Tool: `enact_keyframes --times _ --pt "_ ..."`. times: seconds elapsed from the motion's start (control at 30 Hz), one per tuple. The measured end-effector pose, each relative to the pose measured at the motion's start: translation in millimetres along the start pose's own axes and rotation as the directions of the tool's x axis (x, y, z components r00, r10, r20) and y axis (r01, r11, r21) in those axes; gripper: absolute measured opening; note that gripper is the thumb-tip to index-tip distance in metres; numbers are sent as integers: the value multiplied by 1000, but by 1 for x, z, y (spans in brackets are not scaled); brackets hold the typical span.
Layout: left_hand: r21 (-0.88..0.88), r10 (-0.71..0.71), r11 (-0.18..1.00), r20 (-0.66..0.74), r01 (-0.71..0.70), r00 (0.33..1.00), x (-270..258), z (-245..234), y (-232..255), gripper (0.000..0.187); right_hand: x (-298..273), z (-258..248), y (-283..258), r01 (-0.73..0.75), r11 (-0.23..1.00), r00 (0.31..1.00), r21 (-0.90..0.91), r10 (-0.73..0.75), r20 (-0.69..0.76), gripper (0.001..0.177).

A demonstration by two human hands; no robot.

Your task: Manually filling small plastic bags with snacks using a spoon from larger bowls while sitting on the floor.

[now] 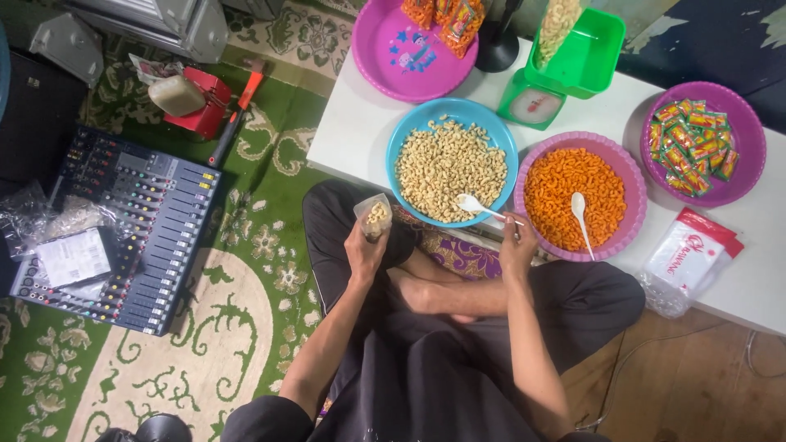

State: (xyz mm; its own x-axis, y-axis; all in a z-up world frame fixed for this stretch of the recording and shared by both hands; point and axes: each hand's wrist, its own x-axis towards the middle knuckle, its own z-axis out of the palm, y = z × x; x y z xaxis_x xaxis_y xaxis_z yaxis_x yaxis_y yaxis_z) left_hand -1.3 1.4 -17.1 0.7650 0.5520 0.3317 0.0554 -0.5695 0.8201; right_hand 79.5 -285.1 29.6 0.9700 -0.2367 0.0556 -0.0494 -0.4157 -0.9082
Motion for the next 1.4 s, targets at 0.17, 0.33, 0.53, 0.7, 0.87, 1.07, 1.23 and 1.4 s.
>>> enact_keyframes --times 0.17,0.33,0.53,0.7,0.87,1.07,1.23,1.4 --pt "-2 -1 1000 1 1 1000 7 -4 14 56 2 -2 -10 -6 999 999 -37 8 54 17" --pt "-3 -14 1000 19 14 1000 3 -1 5 56 2 0 -7 -61 998 996 -7 62 62 17" --pt "-5 -17 1000 45 17 999 6 -5 13 55 -5 -2 5 -112 986 994 125 110 27 14" --pt "15 -99 995 172 98 980 8 -9 14 56 -12 -3 -3 -248 923 968 295 247 43 15" --pt "-12 -72 996 454 87 888 20 -22 34 55 -7 -19 -73 -136 924 988 357 100 116 14" --pt "18 -26 1000 664 19 747 38 -33 83 49 -16 -41 -121 117 972 981 202 -145 126 19" --pt "12 -54 998 680 63 731 31 -25 84 43 -31 -50 -168 597 786 772 -161 -508 382 15" --pt "-97 21 994 640 53 768 31 -28 90 44 -31 -55 -151 694 716 706 -83 -653 274 15"
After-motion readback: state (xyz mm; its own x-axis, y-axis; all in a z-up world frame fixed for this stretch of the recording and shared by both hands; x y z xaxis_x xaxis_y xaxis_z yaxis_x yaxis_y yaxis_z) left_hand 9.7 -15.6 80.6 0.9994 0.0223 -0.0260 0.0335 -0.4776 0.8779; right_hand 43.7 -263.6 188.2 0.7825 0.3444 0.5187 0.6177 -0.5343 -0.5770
